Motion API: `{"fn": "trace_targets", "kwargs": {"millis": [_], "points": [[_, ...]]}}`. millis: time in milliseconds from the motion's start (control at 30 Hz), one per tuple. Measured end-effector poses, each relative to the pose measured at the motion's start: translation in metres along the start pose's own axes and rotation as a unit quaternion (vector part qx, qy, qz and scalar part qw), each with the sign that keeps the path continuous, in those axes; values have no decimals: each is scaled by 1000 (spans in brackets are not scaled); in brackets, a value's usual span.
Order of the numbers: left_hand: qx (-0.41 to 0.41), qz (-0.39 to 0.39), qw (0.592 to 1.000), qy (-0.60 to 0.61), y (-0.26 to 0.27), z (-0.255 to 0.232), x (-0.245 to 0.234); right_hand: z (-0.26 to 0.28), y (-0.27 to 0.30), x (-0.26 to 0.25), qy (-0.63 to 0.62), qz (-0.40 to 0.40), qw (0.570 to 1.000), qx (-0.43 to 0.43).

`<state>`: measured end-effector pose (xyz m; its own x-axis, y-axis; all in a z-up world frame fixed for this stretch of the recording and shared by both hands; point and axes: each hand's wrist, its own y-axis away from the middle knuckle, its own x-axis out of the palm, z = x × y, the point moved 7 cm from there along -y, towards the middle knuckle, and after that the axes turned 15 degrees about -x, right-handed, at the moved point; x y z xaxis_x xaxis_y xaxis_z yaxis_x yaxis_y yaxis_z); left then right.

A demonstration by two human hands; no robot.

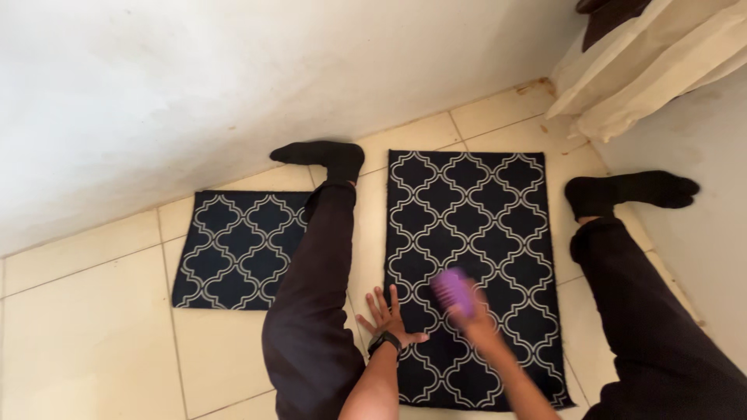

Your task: The person sits on the floor and uses a purple brush to scrub a black patterned mat. They flip the mat over to clean the other side and then fold it. A second similar mat is visible nearby.

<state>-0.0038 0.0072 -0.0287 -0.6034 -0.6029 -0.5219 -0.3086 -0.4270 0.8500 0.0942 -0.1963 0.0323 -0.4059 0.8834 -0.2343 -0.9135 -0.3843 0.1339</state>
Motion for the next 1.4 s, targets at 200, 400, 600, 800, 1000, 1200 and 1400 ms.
{"fn": "trace_targets", "kwargs": {"millis": [200,400,600,800,1000,1200,1400], "points": [[-9,21,1000,-12,19,-2,-16,-23,11,-141,360,-277,890,-27],[-11,-7,1000,-5,5,-2,-7,20,32,40,275,-25,948,-158],[-5,-11,1000,-4,9,-1,-9,31,31,40,117,112,983,-84],[13,5,1000,18,13,1,-11,-8,20,-117,271,-263,916,-137],[17,-29,999,29,1,0,-2,20,35,18,291,-19,956,-26],[17,-96,995,-26,9,-1,-8,39,36,29,180,105,967,-147],[31,-168,981,95,6,-4,-19,-25,30,-137,220,-264,938,37]]}}
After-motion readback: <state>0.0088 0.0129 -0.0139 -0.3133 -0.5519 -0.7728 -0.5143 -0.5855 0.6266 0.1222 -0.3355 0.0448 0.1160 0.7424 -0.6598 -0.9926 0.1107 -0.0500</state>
